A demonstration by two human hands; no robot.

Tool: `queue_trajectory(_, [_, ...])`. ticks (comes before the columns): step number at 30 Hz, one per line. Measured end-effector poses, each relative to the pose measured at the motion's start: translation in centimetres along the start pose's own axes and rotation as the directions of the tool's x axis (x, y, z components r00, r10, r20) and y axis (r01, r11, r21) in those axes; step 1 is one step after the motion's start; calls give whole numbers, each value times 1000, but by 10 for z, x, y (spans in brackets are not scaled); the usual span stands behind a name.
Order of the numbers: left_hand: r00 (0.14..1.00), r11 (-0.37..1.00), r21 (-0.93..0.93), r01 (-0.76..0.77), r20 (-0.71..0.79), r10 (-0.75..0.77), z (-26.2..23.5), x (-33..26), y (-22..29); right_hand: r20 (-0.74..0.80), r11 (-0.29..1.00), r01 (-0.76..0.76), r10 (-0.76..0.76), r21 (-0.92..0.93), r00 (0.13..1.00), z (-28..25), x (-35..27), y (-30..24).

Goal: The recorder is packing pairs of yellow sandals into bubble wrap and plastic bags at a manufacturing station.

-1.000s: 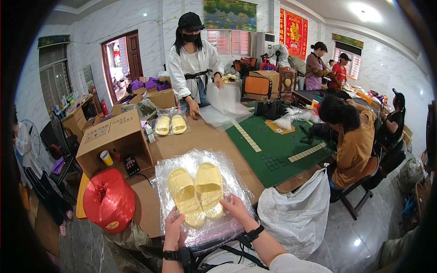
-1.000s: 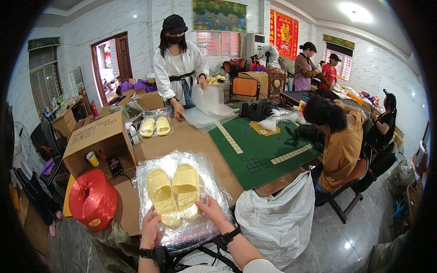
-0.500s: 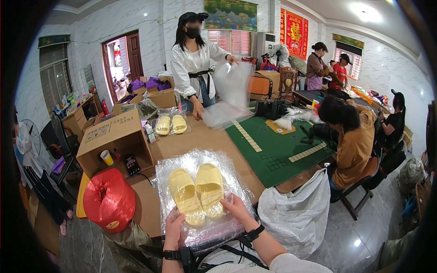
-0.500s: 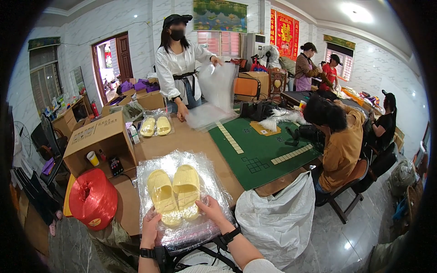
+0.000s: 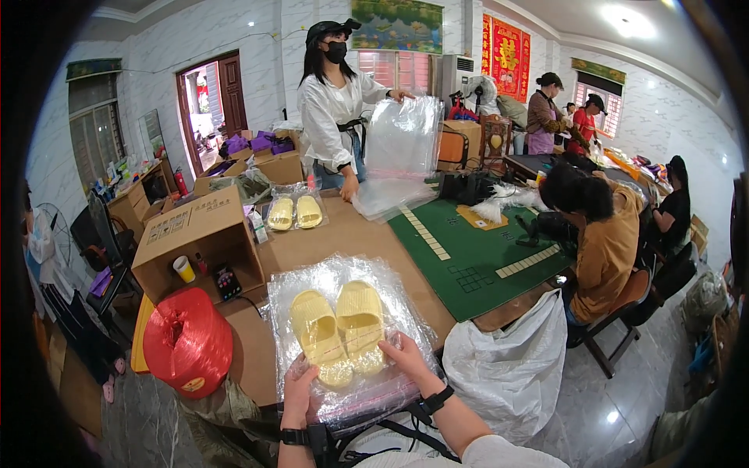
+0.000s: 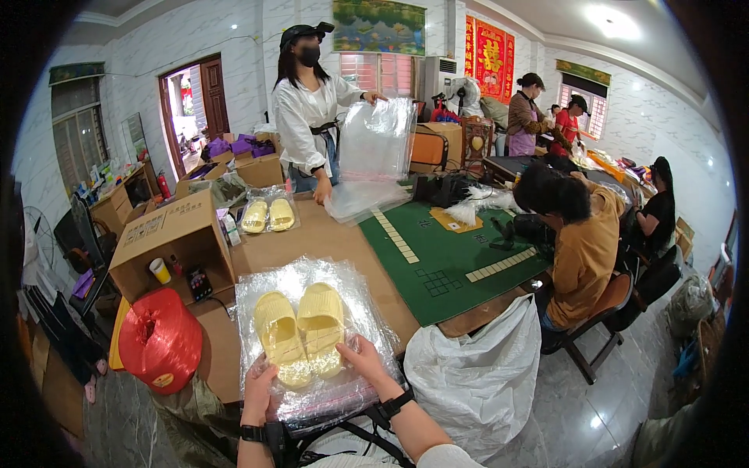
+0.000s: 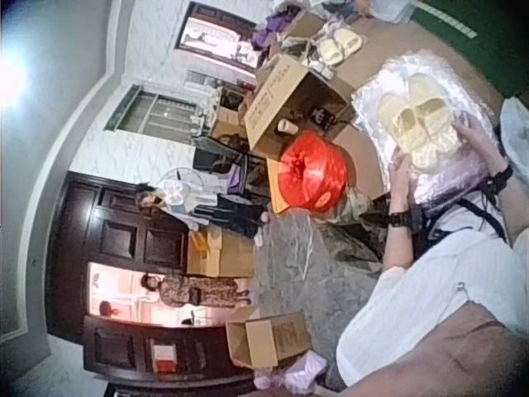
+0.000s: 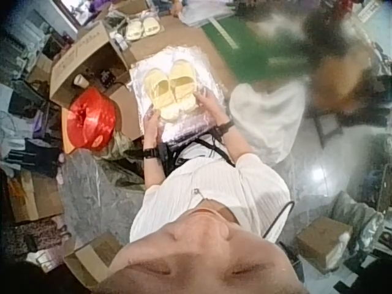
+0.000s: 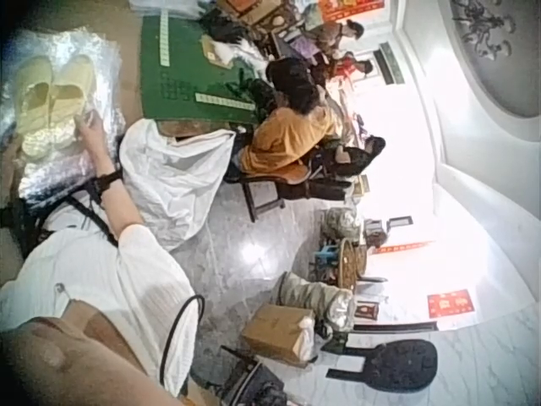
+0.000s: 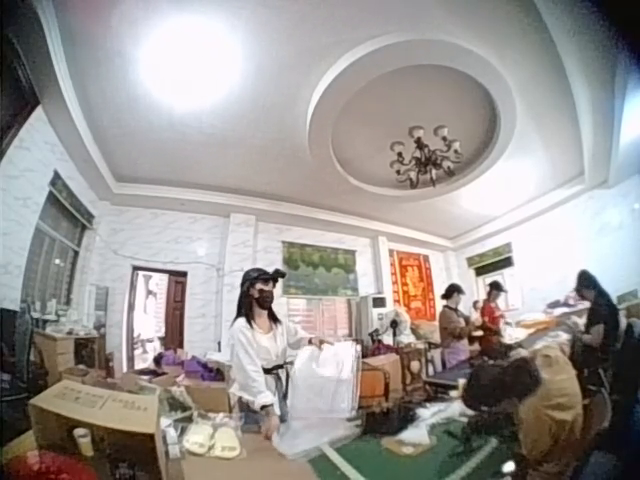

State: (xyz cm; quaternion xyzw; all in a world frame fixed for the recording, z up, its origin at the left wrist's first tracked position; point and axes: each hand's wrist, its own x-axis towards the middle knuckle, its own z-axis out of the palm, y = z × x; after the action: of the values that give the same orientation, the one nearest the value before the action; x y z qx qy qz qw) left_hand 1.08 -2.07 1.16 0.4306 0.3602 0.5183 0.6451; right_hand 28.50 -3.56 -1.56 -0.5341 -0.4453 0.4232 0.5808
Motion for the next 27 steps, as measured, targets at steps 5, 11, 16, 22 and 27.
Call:
queue_trajectory(5, [999, 1000, 18, -9, -35, 9, 1, 0, -2, 24, 998, -22, 20, 63, 1000, 2, -6, -13])
queue_trajectory(11, [999, 1000, 22, -15, -32, 16, -4, 2, -7, 54, 997, -42, 39, 59, 998, 0, -5, -14])
queue_trajectory(16, [1000, 1000, 8, -7, -20, 7, 2, -1, 0, 42, 997, -52, 49, 58, 998, -1, -2, -5])
queue_trajectory(22, [1000, 1000, 22, -8, -17, 8, 3, -2, 2, 40, 998, -51, 49, 26, 998, -1, -2, -4])
queue_trajectory(27, [1000, 1000, 15, -18, -25, 18, -2, 1, -4, 22, 999, -43, 42, 5, 999, -1, -1, -2])
